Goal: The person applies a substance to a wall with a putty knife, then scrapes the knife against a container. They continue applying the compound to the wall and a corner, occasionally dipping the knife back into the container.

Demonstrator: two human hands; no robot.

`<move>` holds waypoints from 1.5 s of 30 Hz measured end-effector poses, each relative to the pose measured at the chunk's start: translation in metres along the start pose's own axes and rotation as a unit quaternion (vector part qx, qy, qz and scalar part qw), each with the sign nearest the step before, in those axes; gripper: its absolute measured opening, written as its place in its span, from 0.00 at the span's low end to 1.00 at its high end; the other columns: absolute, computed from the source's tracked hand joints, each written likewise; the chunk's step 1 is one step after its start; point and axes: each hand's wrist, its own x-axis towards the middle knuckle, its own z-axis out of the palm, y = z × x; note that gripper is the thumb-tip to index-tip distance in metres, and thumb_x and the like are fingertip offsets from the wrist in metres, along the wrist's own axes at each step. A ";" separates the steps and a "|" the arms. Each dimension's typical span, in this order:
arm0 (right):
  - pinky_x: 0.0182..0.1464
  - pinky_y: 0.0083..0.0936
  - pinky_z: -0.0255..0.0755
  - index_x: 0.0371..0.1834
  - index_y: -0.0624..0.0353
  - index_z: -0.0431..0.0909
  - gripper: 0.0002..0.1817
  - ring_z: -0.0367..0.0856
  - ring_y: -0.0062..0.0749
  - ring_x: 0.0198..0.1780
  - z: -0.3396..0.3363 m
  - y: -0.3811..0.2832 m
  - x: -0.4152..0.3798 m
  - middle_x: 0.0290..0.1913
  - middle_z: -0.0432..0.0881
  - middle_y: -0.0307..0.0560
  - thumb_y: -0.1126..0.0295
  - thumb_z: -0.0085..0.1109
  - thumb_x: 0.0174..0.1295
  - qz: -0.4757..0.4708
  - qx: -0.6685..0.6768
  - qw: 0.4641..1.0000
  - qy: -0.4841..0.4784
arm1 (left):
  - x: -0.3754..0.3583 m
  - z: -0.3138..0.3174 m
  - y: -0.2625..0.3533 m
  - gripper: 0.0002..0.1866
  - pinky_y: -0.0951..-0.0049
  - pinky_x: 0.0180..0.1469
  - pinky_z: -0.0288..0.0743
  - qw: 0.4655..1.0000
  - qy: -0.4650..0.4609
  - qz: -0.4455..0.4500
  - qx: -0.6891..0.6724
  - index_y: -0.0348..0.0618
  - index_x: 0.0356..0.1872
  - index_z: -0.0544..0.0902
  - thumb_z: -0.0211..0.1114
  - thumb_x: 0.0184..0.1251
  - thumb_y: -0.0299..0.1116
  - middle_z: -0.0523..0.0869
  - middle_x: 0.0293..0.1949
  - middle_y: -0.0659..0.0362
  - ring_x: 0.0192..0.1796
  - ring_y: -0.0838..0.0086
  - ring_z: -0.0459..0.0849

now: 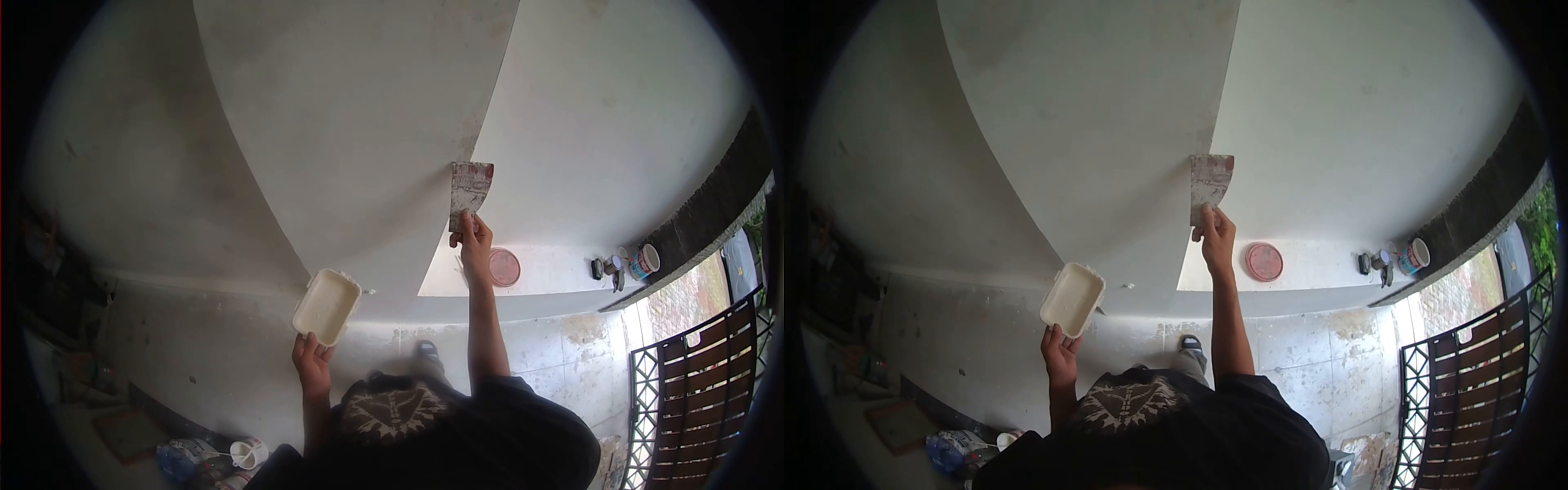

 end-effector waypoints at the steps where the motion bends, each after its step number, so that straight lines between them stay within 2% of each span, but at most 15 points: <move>1: 0.23 0.18 0.62 0.34 0.65 0.79 0.18 0.69 0.17 0.20 0.001 0.001 0.001 0.20 0.74 0.36 0.60 0.51 0.73 0.008 0.006 1.000 0.006 | 0.000 -0.001 -0.001 0.26 0.61 0.58 0.74 1.000 0.000 0.000 0.000 0.38 0.66 0.65 0.58 0.71 0.38 0.77 0.58 0.51 0.58 0.62 0.79; 6: 0.23 0.18 0.62 0.36 0.66 0.80 0.17 0.69 0.17 0.20 0.005 0.000 0.018 0.21 0.75 0.36 0.60 0.52 0.72 -0.002 0.026 1.000 0.005 | 0.002 -0.003 -0.002 0.26 0.60 0.60 0.73 1.000 -0.006 0.004 -0.002 0.38 0.66 0.65 0.57 0.72 0.38 0.77 0.58 0.51 0.59 0.61 0.79; 9: 0.21 0.19 0.63 0.33 0.64 0.78 0.19 0.68 0.17 0.20 0.008 -0.003 0.022 0.23 0.75 0.36 0.58 0.53 0.72 -0.019 0.048 0.999 -0.009 | 0.002 -0.004 -0.002 0.26 0.60 0.60 0.73 1.000 0.000 0.000 -0.001 0.38 0.66 0.65 0.57 0.72 0.38 0.77 0.58 0.51 0.59 0.61 0.79; 15: 0.26 0.22 0.68 0.36 0.66 0.79 0.18 0.76 0.22 0.24 0.013 -0.018 0.010 0.28 0.80 0.42 0.59 0.52 0.73 -0.054 -0.009 0.998 0.011 | 0.003 -0.005 0.000 0.26 0.61 0.59 0.73 1.000 -0.006 -0.005 0.001 0.38 0.66 0.65 0.57 0.72 0.38 0.77 0.58 0.51 0.59 0.62 0.79; 20: 0.41 0.27 0.74 0.46 0.72 0.78 0.18 0.82 0.27 0.33 0.012 -0.048 -0.007 0.28 0.83 0.45 0.64 0.47 0.74 -0.100 -0.027 0.992 0.072 | 0.002 -0.004 0.000 0.26 0.61 0.59 0.73 1.000 -0.001 -0.009 0.006 0.37 0.66 0.66 0.57 0.72 0.38 0.77 0.57 0.51 0.58 0.63 0.80; 21: 0.49 0.27 0.73 0.54 0.70 0.76 0.16 0.83 0.29 0.43 0.006 -0.051 -0.008 0.37 0.84 0.52 0.70 0.47 0.73 -0.086 -0.065 0.992 0.058 | 0.002 -0.004 0.001 0.25 0.61 0.58 0.74 1.000 0.001 -0.010 0.005 0.37 0.66 0.66 0.57 0.72 0.38 0.78 0.57 0.51 0.58 0.63 0.80; 22: 0.49 0.27 0.73 0.54 0.70 0.76 0.16 0.83 0.29 0.43 0.006 -0.051 -0.008 0.37 0.84 0.52 0.70 0.47 0.73 -0.087 -0.066 0.992 0.057 | 0.003 -0.004 0.000 0.25 0.61 0.58 0.74 1.000 0.000 -0.011 0.004 0.37 0.66 0.66 0.57 0.72 0.38 0.78 0.57 0.51 0.58 0.63 0.80; 24: 0.42 0.20 0.70 0.63 0.64 0.73 0.17 0.78 0.24 0.38 0.010 -0.053 -0.005 0.49 0.83 0.50 0.74 0.44 0.74 -0.244 -0.254 0.925 0.141 | 0.003 -0.005 0.000 0.26 0.61 0.58 0.74 1.000 -0.004 -0.010 0.004 0.37 0.66 0.66 0.57 0.72 0.37 0.78 0.57 0.51 0.58 0.63 0.80; 25: 0.41 0.20 0.66 0.69 0.57 0.69 0.22 0.71 0.24 0.38 0.010 -0.049 -0.003 0.49 0.79 0.49 0.78 0.44 0.72 -0.290 -0.280 0.905 0.139 | 0.003 -0.007 -0.001 0.26 0.61 0.58 0.74 1.000 -0.005 -0.012 0.004 0.37 0.66 0.66 0.57 0.72 0.37 0.78 0.57 0.51 0.58 0.63 0.80; 28: 0.42 0.22 0.65 0.69 0.57 0.69 0.24 0.67 0.27 0.39 0.011 -0.037 0.001 0.42 0.75 0.45 0.81 0.44 0.70 -0.319 -0.336 0.872 0.158 | 0.005 -0.007 0.000 0.28 0.61 0.58 0.75 0.999 -0.029 -0.005 0.014 0.40 0.67 0.65 0.59 0.71 0.41 0.76 0.60 0.53 0.60 0.60 0.79; 29: 0.43 0.22 0.64 0.72 0.57 0.64 0.28 0.63 0.29 0.41 0.008 -0.035 -0.001 0.39 0.67 0.44 0.83 0.46 0.68 -0.306 -0.360 0.869 0.145 | 0.004 -0.006 0.001 0.27 0.61 0.58 0.74 1.000 -0.018 -0.007 0.007 0.38 0.66 0.66 0.58 0.71 0.39 0.77 0.58 0.52 0.59 0.61 0.79; 35: 0.42 0.25 0.65 0.76 0.55 0.55 0.36 0.60 0.32 0.40 0.021 -0.032 0.002 0.40 0.63 0.47 0.81 0.54 0.64 -0.272 -0.368 0.874 0.163 | 0.002 -0.004 0.002 0.25 0.61 0.58 0.75 1.000 -0.007 -0.010 0.003 0.36 0.65 0.66 0.57 0.72 0.37 0.78 0.56 0.50 0.57 0.62 0.80; 38: 0.40 0.29 0.68 0.75 0.53 0.58 0.35 0.63 0.37 0.42 0.026 -0.024 0.011 0.42 0.65 0.51 0.79 0.56 0.64 -0.291 -0.446 0.831 0.158 | 0.000 -0.001 0.002 0.26 0.61 0.59 0.75 1.000 -0.007 -0.009 0.005 0.36 0.65 0.66 0.57 0.72 0.37 0.78 0.56 0.50 0.57 0.62 0.80; 42: 0.39 0.32 0.68 0.74 0.50 0.60 0.34 0.64 0.41 0.42 0.034 -0.020 0.023 0.40 0.68 0.54 0.77 0.57 0.64 -0.277 -0.475 0.820 0.160 | -0.001 0.000 0.002 0.26 0.60 0.60 0.74 1.000 -0.005 -0.005 0.007 0.36 0.65 0.66 0.57 0.71 0.37 0.78 0.57 0.49 0.58 0.61 0.80; 45: 0.38 0.38 0.67 0.73 0.48 0.63 0.34 0.67 0.44 0.39 0.027 0.000 0.032 0.31 0.73 0.54 0.76 0.59 0.62 -0.275 -0.520 0.797 0.140 | 0.000 0.000 0.001 0.26 0.60 0.60 0.73 1.000 -0.005 0.004 0.005 0.36 0.66 0.65 0.57 0.71 0.37 0.77 0.58 0.49 0.59 0.61 0.79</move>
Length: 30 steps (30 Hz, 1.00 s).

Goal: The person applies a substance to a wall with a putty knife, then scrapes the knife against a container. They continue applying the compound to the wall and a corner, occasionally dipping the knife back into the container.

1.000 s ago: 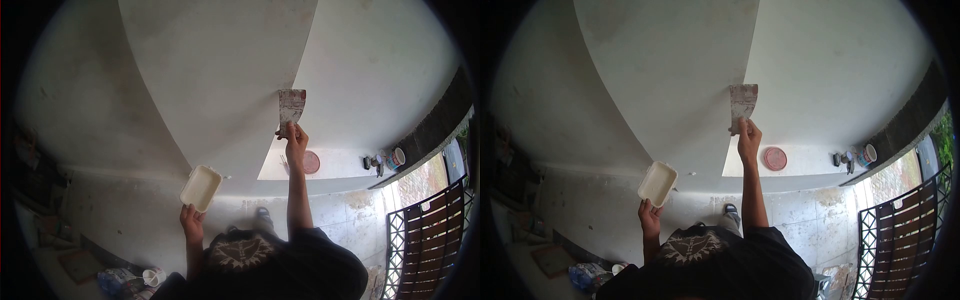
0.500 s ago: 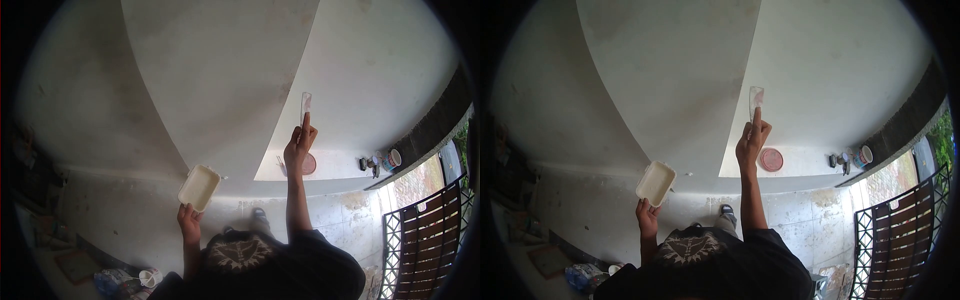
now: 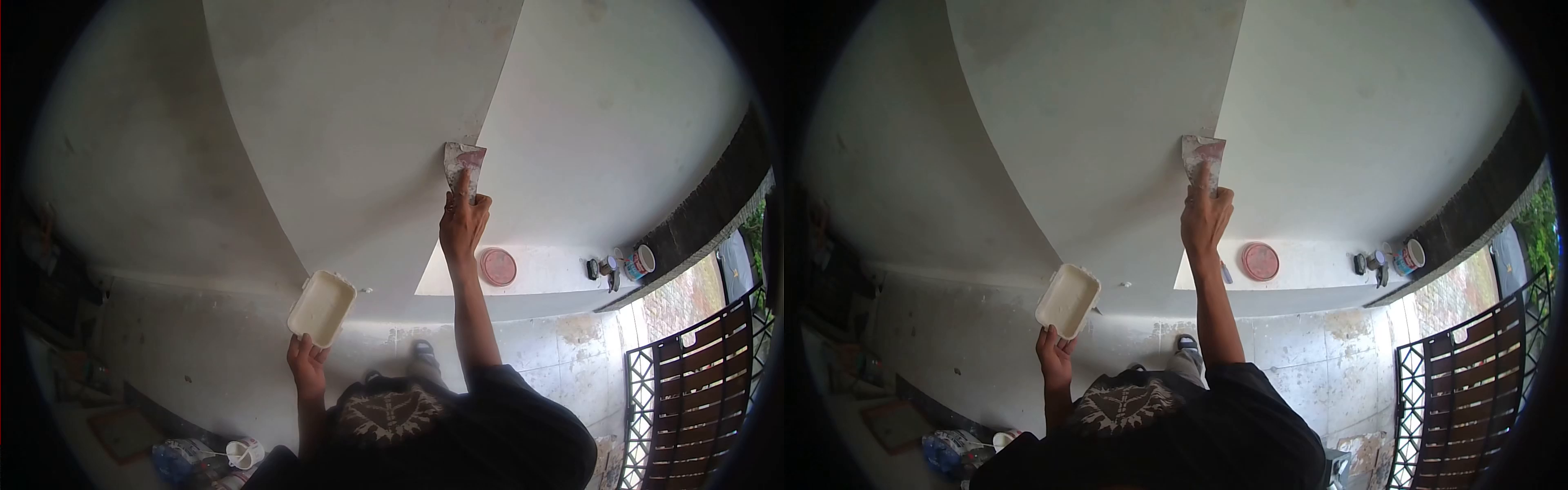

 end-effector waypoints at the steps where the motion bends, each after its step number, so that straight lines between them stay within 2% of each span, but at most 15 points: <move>1: 0.38 0.38 0.67 0.73 0.48 0.63 0.34 0.67 0.44 0.39 0.001 0.003 -0.005 0.31 0.73 0.54 0.76 0.59 0.62 -0.001 0.001 1.000 0.000 | 0.000 0.000 0.000 0.26 0.60 0.60 0.73 1.000 0.001 0.000 -0.001 0.36 0.66 0.65 0.57 0.71 0.37 0.77 0.58 0.49 0.59 0.61 0.79; 4: 0.39 0.37 0.66 0.72 0.48 0.65 0.33 0.67 0.44 0.39 -0.010 0.005 -0.030 0.33 0.73 0.53 0.76 0.60 0.61 0.005 0.002 1.000 -0.030 | -0.002 0.003 0.001 0.27 0.60 0.60 0.73 1.000 0.002 -0.001 -0.007 0.36 0.66 0.65 0.57 0.71 0.38 0.76 0.58 0.49 0.59 0.61 0.79; 6: 0.40 0.35 0.65 0.71 0.48 0.67 0.33 0.66 0.43 0.39 -0.020 0.002 -0.038 0.32 0.73 0.52 0.77 0.61 0.61 0.004 -0.046 0.999 -0.024 | -0.002 0.003 0.002 0.27 0.61 0.60 0.73 1.000 0.010 -0.005 -0.001 0.36 0.66 0.65 0.57 0.71 0.38 0.77 0.58 0.49 0.59 0.61 0.79; 10: 0.44 0.33 0.64 0.70 0.45 0.69 0.31 0.64 0.40 0.39 -0.039 -0.013 -0.014 0.33 0.69 0.49 0.75 0.61 0.62 0.005 -0.029 0.999 0.021 | 0.001 -0.002 0.001 0.26 0.60 0.60 0.73 1.000 0.000 -0.013 0.007 0.36 0.66 0.65 0.57 0.71 0.38 0.77 0.58 0.50 0.59 0.61 0.79; 15: 0.45 0.35 0.64 0.69 0.45 0.70 0.29 0.65 0.41 0.39 -0.038 -0.024 0.016 0.34 0.68 0.51 0.73 0.60 0.62 -0.017 -0.043 0.998 0.051 | 0.001 -0.002 0.005 0.27 0.62 0.58 0.75 1.000 -0.008 -0.019 0.017 0.36 0.66 0.65 0.58 0.71 0.38 0.77 0.57 0.50 0.58 0.62 0.80; 21: 0.45 0.36 0.63 0.67 0.47 0.72 0.30 0.68 0.44 0.39 -0.039 -0.025 -0.027 0.35 0.69 0.53 0.79 0.59 0.58 0.008 -0.043 0.998 -0.048 | 0.002 -0.003 0.001 0.26 0.63 0.58 0.75 1.000 -0.015 -0.018 -0.005 0.36 0.65 0.66 0.58 0.71 0.38 0.78 0.56 0.51 0.57 0.63 0.80; 27: 0.49 0.36 0.62 0.67 0.46 0.73 0.31 0.65 0.41 0.42 -0.063 -0.039 -0.003 0.35 0.69 0.50 0.80 0.59 0.57 0.011 -0.027 0.999 -0.013 | 0.005 -0.007 0.001 0.25 0.64 0.56 0.76 1.000 -0.016 -0.024 0.001 0.36 0.64 0.67 0.58 0.71 0.38 0.78 0.56 0.52 0.56 0.63 0.81; 30: 0.51 0.36 0.62 0.67 0.45 0.72 0.33 0.65 0.41 0.43 -0.062 -0.046 0.020 0.35 0.69 0.49 0.81 0.58 0.56 -0.045 -0.038 0.996 0.059 | 0.004 -0.004 0.002 0.25 0.65 0.55 0.76 1.000 -0.017 -0.017 0.001 0.36 0.64 0.67 0.58 0.71 0.37 0.79 0.55 0.52 0.55 0.64 0.81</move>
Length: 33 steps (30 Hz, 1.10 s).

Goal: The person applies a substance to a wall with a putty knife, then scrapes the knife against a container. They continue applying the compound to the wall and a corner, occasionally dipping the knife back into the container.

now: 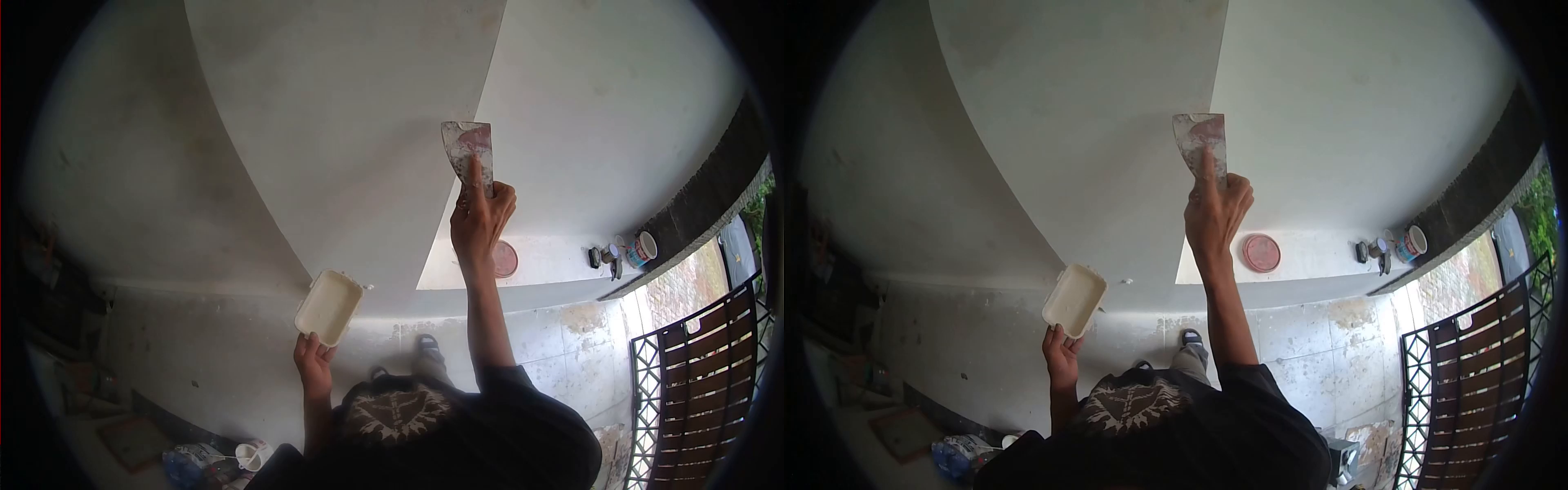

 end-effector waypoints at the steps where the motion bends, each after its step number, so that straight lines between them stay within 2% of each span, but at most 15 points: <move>1: 0.51 0.36 0.62 0.67 0.45 0.72 0.33 0.65 0.41 0.43 0.006 0.005 -0.001 0.35 0.69 0.49 0.81 0.58 0.56 0.002 -0.003 1.000 0.000 | -0.001 -0.001 0.000 0.25 0.65 0.55 0.76 1.000 -0.002 -0.002 0.001 0.36 0.64 0.67 0.58 0.71 0.37 0.79 0.55 0.52 0.55 0.64 0.81; 7: 0.46 0.37 0.62 0.64 0.45 0.74 0.35 0.68 0.40 0.41 0.038 0.035 -0.054 0.35 0.70 0.47 0.83 0.60 0.49 -0.006 -0.008 0.999 -0.041 | -0.001 -0.003 -0.005 0.25 0.64 0.56 0.76 1.000 -0.004 0.001 -0.017 0.37 0.65 0.66 0.57 0.72 0.36 0.78 0.56 0.51 0.57 0.63 0.81; 9: 0.46 0.35 0.64 0.67 0.45 0.72 0.34 0.69 0.41 0.40 0.034 0.045 -0.069 0.35 0.71 0.48 0.83 0.58 0.54 -0.017 -0.009 0.999 -0.050 | 0.000 -0.002 -0.004 0.25 0.63 0.57 0.76 1.000 -0.007 0.000 -0.021 0.36 0.65 0.66 0.57 0.71 0.36 0.78 0.56 0.51 0.57 0.63 0.80; 11: 0.37 0.28 0.64 0.65 0.44 0.74 0.32 0.70 0.38 0.36 0.033 0.053 -0.079 0.33 0.73 0.48 0.82 0.60 0.55 0.046 0.047 0.996 -0.068 | 0.000 -0.002 -0.003 0.25 0.62 0.57 0.76 1.000 0.000 -0.004 -0.017 0.36 0.65 0.66 0.57 0.71 0.36 0.78 0.56 0.51 0.57 0.63 0.81; 12: 0.31 0.23 0.61 0.53 0.55 0.80 0.16 0.68 0.30 0.30 0.027 0.045 -0.068 0.26 0.71 0.43 0.75 0.61 0.62 0.043 0.083 0.996 0.011 | 0.000 -0.002 -0.003 0.25 0.62 0.57 0.76 1.000 0.003 -0.010 -0.011 0.36 0.65 0.66 0.57 0.71 0.36 0.78 0.56 0.50 0.57 0.63 0.81; 13: 0.31 0.23 0.61 0.53 0.55 0.80 0.16 0.68 0.30 0.30 0.025 0.047 -0.069 0.26 0.71 0.43 0.75 0.61 0.62 0.046 0.083 0.995 0.009 | -0.001 -0.003 -0.003 0.25 0.62 0.57 0.76 1.000 0.005 -0.012 -0.009 0.36 0.65 0.66 0.57 0.71 0.36 0.78 0.56 0.50 0.57 0.63 0.81; 14: 0.30 0.23 0.60 0.46 0.59 0.79 0.08 0.67 0.28 0.27 0.021 0.052 -0.070 0.24 0.68 0.40 0.71 0.59 0.65 0.194 0.235 0.952 -0.008 | 0.000 -0.004 -0.003 0.25 0.62 0.57 0.76 1.000 0.005 -0.014 -0.006 0.37 0.65 0.66 0.57 0.71 0.35 0.78 0.56 0.50 0.57 0.63 0.81; 15: 0.30 0.22 0.59 0.38 0.62 0.78 0.09 0.65 0.25 0.25 0.019 0.055 -0.071 0.21 0.66 0.37 0.67 0.58 0.68 0.334 0.377 0.864 -0.022 | 0.001 -0.004 -0.003 0.25 0.62 0.57 0.76 1.000 0.004 -0.015 -0.003 0.37 0.65 0.66 0.57 0.72 0.35 0.78 0.56 0.50 0.57 0.63 0.81; 16: 0.28 0.22 0.54 0.28 0.57 0.70 0.16 0.58 0.21 0.20 0.022 0.050 -0.068 0.17 0.57 0.31 0.61 0.55 0.71 0.404 0.436 0.803 0.032 | 0.001 -0.004 -0.003 0.25 0.62 0.57 0.76 1.000 0.002 -0.017 -0.001 0.37 0.65 0.66 0.57 0.72 0.35 0.78 0.56 0.50 0.57 0.63 0.81; 17: 0.28 0.22 0.54 0.28 0.57 0.70 0.16 0.58 0.21 0.20 0.023 0.058 -0.073 0.17 0.57 0.31 0.61 0.55 0.71 0.405 0.435 0.803 0.034 | 0.001 -0.004 -0.003 0.25 0.62 0.57 0.76 1.000 0.002 -0.013 -0.005 0.37 0.65 0.66 0.57 0.72 0.35 0.78 0.56 0.50 0.57 0.63 0.81; 19: 0.24 0.23 0.51 0.29 0.54 0.68 0.14 0.52 0.17 0.19 0.021 0.069 -0.075 0.17 0.53 0.28 0.61 0.57 0.70 0.499 0.665 0.556 -0.003 | 0.001 -0.001 -0.003 0.25 0.63 0.57 0.76 1.000 0.002 -0.008 -0.011 0.37 0.65 0.66 0.57 0.72 0.36 0.78 0.56 0.50 0.57 0.64 0.81; 20: 0.23 0.20 0.47 0.27 0.49 0.64 0.15 0.49 0.15 0.18 0.020 0.071 -0.078 0.16 0.52 0.27 0.60 0.59 0.68 0.522 0.662 0.538 -0.004 | 0.000 -0.001 -0.002 0.24 0.63 0.57 0.76 1.000 0.005 -0.008 -0.008 0.37 0.65 0.66 0.57 0.72 0.36 0.78 0.55 0.51 0.56 0.64 0.81; 23: 0.23 0.19 0.47 0.30 0.49 0.67 0.13 0.50 0.14 0.17 0.015 0.078 -0.071 0.15 0.53 0.26 0.60 0.61 0.66 0.558 0.666 0.492 -0.051 | 0.000 -0.001 -0.003 0.25 0.63 0.56 0.76 1.000 0.005 -0.003 -0.006 0.37 0.65 0.66 0.57 0.72 0.36 0.78 0.55 0.51 0.56 0.64 0.81; 29: 0.22 0.18 0.46 0.32 0.52 0.69 0.11 0.50 0.13 0.15 0.016 0.079 -0.049 0.15 0.54 0.25 0.63 0.62 0.64 0.550 0.653 0.505 -0.126 | 0.000 -0.003 -0.003 0.25 0.64 0.56 0.76 1.000 0.001 -0.007 0.000 0.37 0.64 0.67 0.57 0.71 0.37 0.79 0.55 0.52 0.55 0.65 0.81; 33: 0.21 0.18 0.46 0.34 0.53 0.69 0.11 0.50 0.13 0.15 0.022 0.074 -0.044 0.16 0.55 0.25 0.64 0.62 0.63 0.554 0.654 0.502 -0.113 | 0.004 -0.010 -0.007 0.26 0.64 0.56 0.77 1.000 -0.026 0.000 0.008 0.40 0.66 0.66 0.59 0.71 0.40 0.78 0.58 0.54 0.58 0.63 0.80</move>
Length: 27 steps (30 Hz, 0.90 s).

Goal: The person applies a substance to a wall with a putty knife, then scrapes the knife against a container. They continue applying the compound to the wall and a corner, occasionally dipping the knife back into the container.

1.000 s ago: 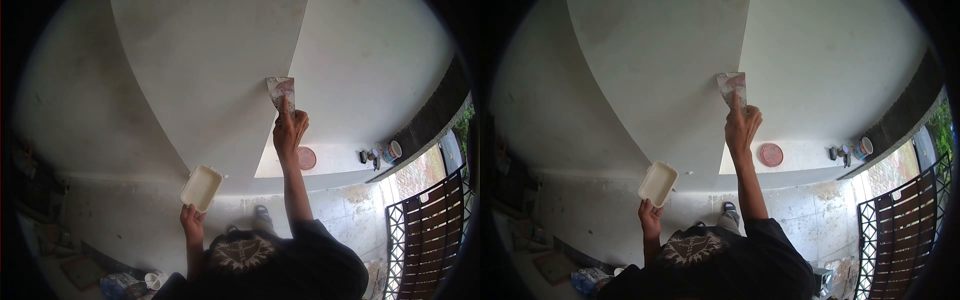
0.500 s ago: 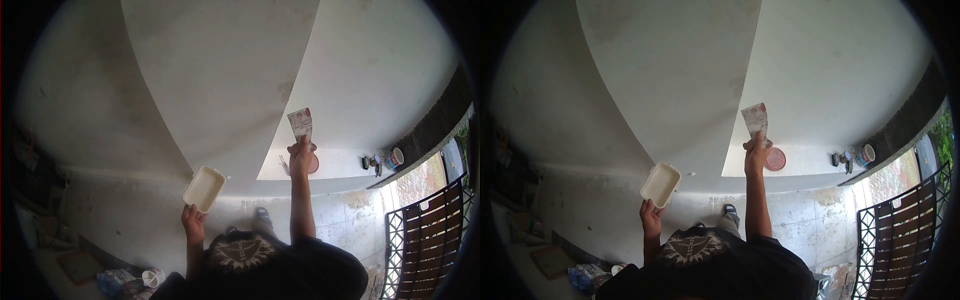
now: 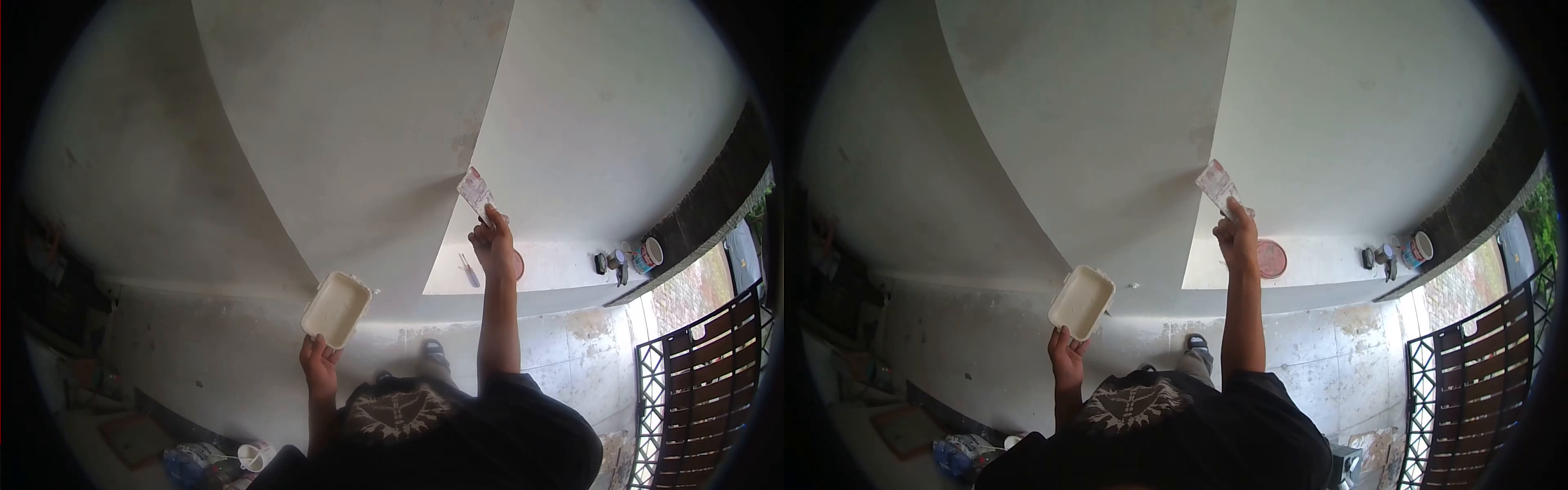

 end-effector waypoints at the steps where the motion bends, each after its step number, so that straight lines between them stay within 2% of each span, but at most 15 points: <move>1: 0.21 0.18 0.46 0.34 0.53 0.68 0.11 0.51 0.13 0.15 0.001 -0.002 -0.002 0.16 0.56 0.26 0.64 0.62 0.63 -0.005 -0.005 1.000 -0.008 | 0.000 0.000 0.000 0.26 0.64 0.56 0.77 1.000 0.000 0.001 0.000 0.40 0.66 0.66 0.59 0.71 0.40 0.78 0.58 0.54 0.58 0.63 0.80; 3: 0.21 0.18 0.47 0.35 0.54 0.68 0.11 0.51 0.13 0.15 0.003 -0.006 -0.003 0.17 0.56 0.26 0.65 0.62 0.62 -0.010 -0.010 1.000 -0.017 | 0.000 0.001 -0.001 0.26 0.64 0.56 0.77 1.000 0.014 -0.003 -0.005 0.40 0.66 0.66 0.58 0.71 0.40 0.78 0.58 0.55 0.57 0.63 0.81; 5: 0.24 0.21 0.48 0.24 0.46 0.64 0.15 0.50 0.17 0.15 0.004 -0.009 -0.004 0.13 0.54 0.26 0.64 0.62 0.63 0.013 -0.017 1.000 -0.007 | 0.000 0.001 -0.001 0.26 0.64 0.56 0.77 1.000 0.013 -0.005 -0.004 0.40 0.66 0.66 0.58 0.71 0.40 0.78 0.58 0.55 0.58 0.63 0.81; 10: 0.24 0.20 0.48 0.25 0.45 0.64 0.15 0.49 0.16 0.15 0.006 -0.012 -0.004 0.13 0.53 0.27 0.64 0.62 0.63 0.025 -0.012 1.000 -0.004 | -0.001 0.003 0.001 0.26 0.64 0.56 0.77 1.000 0.011 -0.005 -0.001 0.41 0.66 0.66 0.58 0.71 0.40 0.78 0.58 0.55 0.58 0.63 0.80; 12: 0.24 0.20 0.47 0.25 0.45 0.64 0.15 0.48 0.16 0.15 0.005 -0.013 -0.004 0.13 0.53 0.27 0.64 0.63 0.62 0.032 -0.011 0.999 -0.009 | -0.004 0.007 0.003 0.25 0.61 0.59 0.75 1.000 0.022 -0.005 -0.008 0.35 0.66 0.65 0.56 0.72 0.36 0.77 0.57 0.50 0.59 0.61 0.80; 14: 0.20 0.18 0.47 0.32 0.53 0.67 0.14 0.51 0.14 0.14 0.007 -0.012 -0.003 0.16 0.58 0.27 0.64 0.65 0.59 0.014 0.000 1.000 -0.006 | -0.003 0.006 0.002 0.25 0.62 0.58 0.75 1.000 0.020 -0.004 -0.009 0.35 0.66 0.65 0.56 0.72 0.36 0.77 0.57 0.50 0.58 0.62 0.80; 27: 0.20 0.18 0.46 0.29 0.51 0.66 0.15 0.49 0.14 0.14 0.012 -0.016 -0.004 0.13 0.53 0.25 0.61 0.66 0.58 0.042 -0.003 0.999 -0.011 | -0.005 0.009 0.003 0.24 0.64 0.56 0.76 0.999 0.026 -0.003 -0.018 0.36 0.64 0.66 0.57 0.72 0.36 0.78 0.55 0.51 0.56 0.64 0.81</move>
